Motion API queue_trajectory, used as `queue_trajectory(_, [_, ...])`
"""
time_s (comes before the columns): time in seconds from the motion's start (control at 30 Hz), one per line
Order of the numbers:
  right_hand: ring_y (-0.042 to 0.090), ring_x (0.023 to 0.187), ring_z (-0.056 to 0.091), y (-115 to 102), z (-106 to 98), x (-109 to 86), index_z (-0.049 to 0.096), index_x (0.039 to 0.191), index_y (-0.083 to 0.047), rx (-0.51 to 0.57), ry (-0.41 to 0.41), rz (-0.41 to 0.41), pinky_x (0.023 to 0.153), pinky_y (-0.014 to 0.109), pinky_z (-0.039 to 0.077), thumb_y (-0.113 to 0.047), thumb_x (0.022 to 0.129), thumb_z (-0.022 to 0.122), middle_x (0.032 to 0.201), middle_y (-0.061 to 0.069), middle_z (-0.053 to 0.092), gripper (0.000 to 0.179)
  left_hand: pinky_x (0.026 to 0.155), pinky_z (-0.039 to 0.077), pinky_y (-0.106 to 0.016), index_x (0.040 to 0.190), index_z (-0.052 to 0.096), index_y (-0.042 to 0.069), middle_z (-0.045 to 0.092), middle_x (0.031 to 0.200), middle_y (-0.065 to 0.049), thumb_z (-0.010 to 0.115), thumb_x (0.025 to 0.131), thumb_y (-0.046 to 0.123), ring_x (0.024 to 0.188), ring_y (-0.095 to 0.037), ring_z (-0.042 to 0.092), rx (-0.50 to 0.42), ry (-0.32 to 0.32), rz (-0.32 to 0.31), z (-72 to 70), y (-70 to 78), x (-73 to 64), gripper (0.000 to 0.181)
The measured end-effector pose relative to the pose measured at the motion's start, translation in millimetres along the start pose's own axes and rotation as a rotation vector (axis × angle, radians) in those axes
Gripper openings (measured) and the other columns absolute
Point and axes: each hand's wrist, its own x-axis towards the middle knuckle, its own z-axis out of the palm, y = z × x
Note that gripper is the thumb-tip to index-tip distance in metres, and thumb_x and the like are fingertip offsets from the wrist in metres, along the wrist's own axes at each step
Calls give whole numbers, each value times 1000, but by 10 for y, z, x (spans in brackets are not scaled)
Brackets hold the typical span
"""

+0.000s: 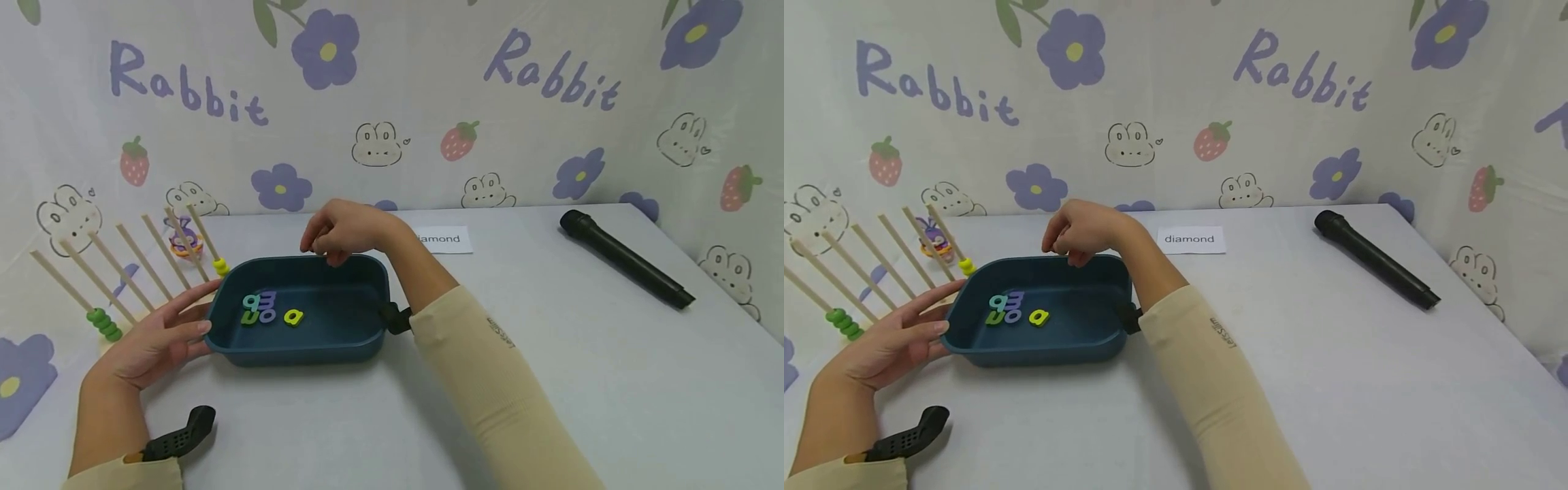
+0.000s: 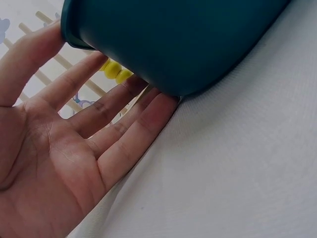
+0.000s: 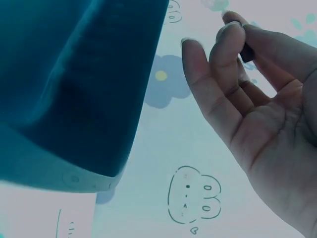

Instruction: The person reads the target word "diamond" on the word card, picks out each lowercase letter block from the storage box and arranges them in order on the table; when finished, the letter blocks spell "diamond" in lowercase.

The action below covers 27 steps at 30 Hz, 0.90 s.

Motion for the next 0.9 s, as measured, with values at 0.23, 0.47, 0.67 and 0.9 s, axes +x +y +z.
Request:
queue_trajectory(0.23, [36,96,70,24,-27,-97,70,111,-9,24,73,-4,80,33,61,-9,99,64,111,15,70,14,96,59,-32,165,25,29,27,162,-12,55,106,10,120,-11,67,15,-4,6,11,0,23,68])
queue_trajectory(0.47, [33,89,68,47,-75,-221,74,113,-14,46,132,13,75,34,60,-11,98,65,105,11,72,17,96,59,-32,165,25,29,28,161,-9,54,107,10,121,-10,66,11,-13,1,3,0,15,68])
queue_trajectory(0.67, [26,85,70,87,-110,-347,75,114,-11,130,176,12,79,34,63,-8,96,68,105,10,72,19,97,59,-32,165,25,29,35,155,-4,53,107,9,121,-11,66,6,-26,9,3,4,18,68])
queue_trajectory(0.9, [25,92,72,148,-137,-486,72,121,-9,125,212,34,87,38,62,-1,89,71,109,11,72,33,97,58,-33,165,24,31,33,156,-4,52,107,10,122,-10,65,23,-33,10,-1,0,1,67])
